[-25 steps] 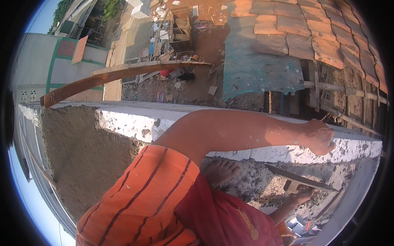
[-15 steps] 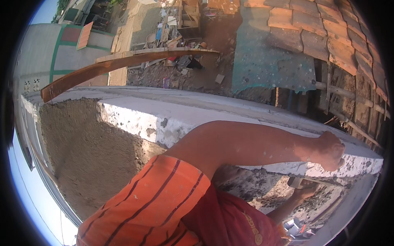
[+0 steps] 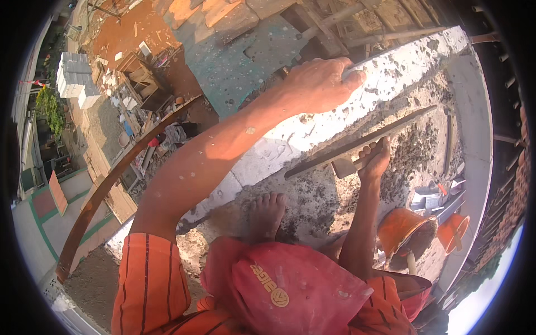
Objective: The person scoops wet cement from a bucket and applies it to a rooftop surface using a trowel. They spread and smooth the cement along the edge of the roof, then use a wooden straightedge to level the surface. The person repeats the process of scooping and applying cement to cover more area.
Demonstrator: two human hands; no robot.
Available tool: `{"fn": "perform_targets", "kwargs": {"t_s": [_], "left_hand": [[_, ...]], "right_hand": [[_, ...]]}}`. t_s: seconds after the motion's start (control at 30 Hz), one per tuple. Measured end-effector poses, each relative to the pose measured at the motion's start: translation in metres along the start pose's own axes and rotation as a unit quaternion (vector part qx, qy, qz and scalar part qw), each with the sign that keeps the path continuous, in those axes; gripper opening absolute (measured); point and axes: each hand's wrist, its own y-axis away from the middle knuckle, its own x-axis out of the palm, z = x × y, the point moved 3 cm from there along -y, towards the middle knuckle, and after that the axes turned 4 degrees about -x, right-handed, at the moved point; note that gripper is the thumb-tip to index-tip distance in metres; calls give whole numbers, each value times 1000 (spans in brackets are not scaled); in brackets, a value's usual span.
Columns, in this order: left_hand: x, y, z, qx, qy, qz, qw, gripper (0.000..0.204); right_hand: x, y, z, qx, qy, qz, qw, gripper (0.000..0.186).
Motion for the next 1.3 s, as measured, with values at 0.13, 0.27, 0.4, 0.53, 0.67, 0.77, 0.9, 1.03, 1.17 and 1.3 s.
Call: {"fn": "perform_targets", "kwargs": {"t_s": [0.13, 0.27, 0.4, 0.53, 0.67, 0.77, 0.9, 1.03, 1.17, 1.3], "left_hand": [[4, -7, 2, -7, 7, -41, 999, 68], [4, 0, -18, -55, 6, -18, 998, 66], [9, -8, 4, -46, -4, -45, 998, 72], [5, -15, 4, -76, -158, -64, 982, 69], [11, -7, -17, -42, -107, -65, 991, 65], [14, -4, -25, -36, -115, -76, 990, 62], [7, -1, 2, 4, -222, -145, 964, 54], [12, -2, -11, 1, -177, -143, 974, 49], [15, -6, -26, -13, -129, -107, 986, 44], [13, -13, -24, 39, -93, -83, 991, 42]], "right_hand": [[30, 38, -9, 21, -39, -17, 999, 21], [53, 79, -34, 27, -72, 23, 997, 25], [77, 119, -74, -28, -54, 45, 997, 44], [96, 130, -85, -38, -32, 63, 997, 52], [88, 89, -69, -2, -36, 66, 997, 55], [73, 35, -35, 74, -85, 65, 992, 54], [53, -63, 6, 29, -99, 73, 992, 43], [33, -154, 63, -1, -77, 38, 996, 31], [-11, -216, 102, -47, -40, -12, 998, 28], [-101, -215, 110, -74, -69, -89, 991, 33]]}}
